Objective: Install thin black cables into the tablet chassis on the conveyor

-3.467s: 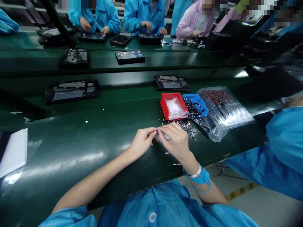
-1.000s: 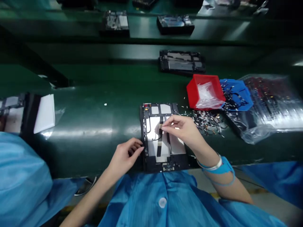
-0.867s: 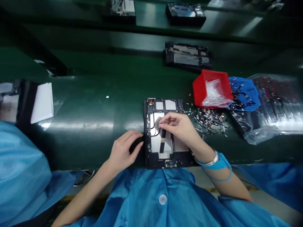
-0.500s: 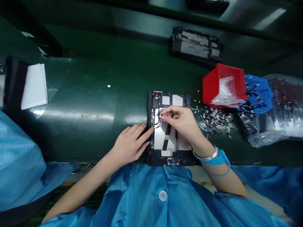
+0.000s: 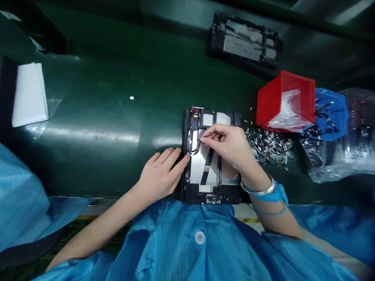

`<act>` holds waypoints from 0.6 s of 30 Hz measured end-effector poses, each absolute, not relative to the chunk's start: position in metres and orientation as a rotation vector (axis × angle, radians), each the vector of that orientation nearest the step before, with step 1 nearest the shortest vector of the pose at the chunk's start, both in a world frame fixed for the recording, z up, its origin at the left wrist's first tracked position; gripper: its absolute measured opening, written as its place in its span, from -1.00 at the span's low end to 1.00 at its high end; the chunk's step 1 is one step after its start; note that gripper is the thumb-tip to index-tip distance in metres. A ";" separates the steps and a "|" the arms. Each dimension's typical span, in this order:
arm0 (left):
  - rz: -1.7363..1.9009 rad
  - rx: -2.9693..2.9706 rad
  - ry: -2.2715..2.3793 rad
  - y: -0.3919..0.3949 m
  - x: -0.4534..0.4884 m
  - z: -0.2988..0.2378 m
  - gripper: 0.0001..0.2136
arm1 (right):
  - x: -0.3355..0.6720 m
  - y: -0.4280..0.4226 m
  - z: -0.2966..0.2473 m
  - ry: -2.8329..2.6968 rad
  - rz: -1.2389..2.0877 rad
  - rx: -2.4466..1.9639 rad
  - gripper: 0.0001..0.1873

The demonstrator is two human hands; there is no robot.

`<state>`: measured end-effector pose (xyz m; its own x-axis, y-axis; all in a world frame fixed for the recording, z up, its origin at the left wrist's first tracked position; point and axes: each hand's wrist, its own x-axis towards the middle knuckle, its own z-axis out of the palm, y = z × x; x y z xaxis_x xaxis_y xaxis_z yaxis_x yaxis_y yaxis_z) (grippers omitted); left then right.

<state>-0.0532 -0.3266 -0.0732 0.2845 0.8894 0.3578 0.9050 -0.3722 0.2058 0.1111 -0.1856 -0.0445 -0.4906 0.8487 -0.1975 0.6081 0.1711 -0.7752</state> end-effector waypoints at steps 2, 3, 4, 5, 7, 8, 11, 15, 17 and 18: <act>-0.649 -2.503 -1.755 -0.325 -0.052 -0.071 -0.73 | 0.110 -0.182 -0.043 -2.228 1.215 -1.421 -0.94; -0.654 -2.513 -1.754 -0.324 -0.052 -0.070 -0.71 | 0.109 -0.181 -0.042 -2.256 1.212 -1.431 -0.94; -0.660 -2.526 -1.747 -0.324 -0.052 -0.070 -0.68 | 0.109 -0.179 -0.041 -2.286 1.203 -1.441 -0.95; -0.664 -2.537 -1.739 -0.324 -0.052 -0.070 -0.64 | 0.108 -0.178 -0.039 -2.316 1.192 -1.450 -0.96; -0.652 -2.566 -1.725 -0.324 -0.053 -0.072 -0.58 | 0.106 -0.176 -0.037 -2.367 1.175 -1.459 -0.96; -0.636 -2.585 -1.727 -0.324 -0.054 -0.073 -0.56 | 0.106 -0.175 -0.035 -2.386 1.171 -1.461 -0.96; -0.612 -2.620 -1.770 -0.324 -0.055 -0.077 -0.54 | 0.103 -0.173 -0.032 -2.428 1.170 -1.471 -0.96; -0.599 -2.620 -1.812 -0.325 -0.055 -0.078 -0.54 | 0.101 -0.171 -0.031 -2.468 1.152 -1.503 -0.98; -0.562 -2.622 -1.781 -0.325 -0.056 -0.077 -0.55 | 0.100 -0.171 -0.031 -2.482 1.138 -1.502 -0.97; -0.538 -2.625 -1.760 -0.324 -0.056 -0.075 -0.54 | 0.099 -0.171 -0.031 -2.489 1.131 -1.498 -0.97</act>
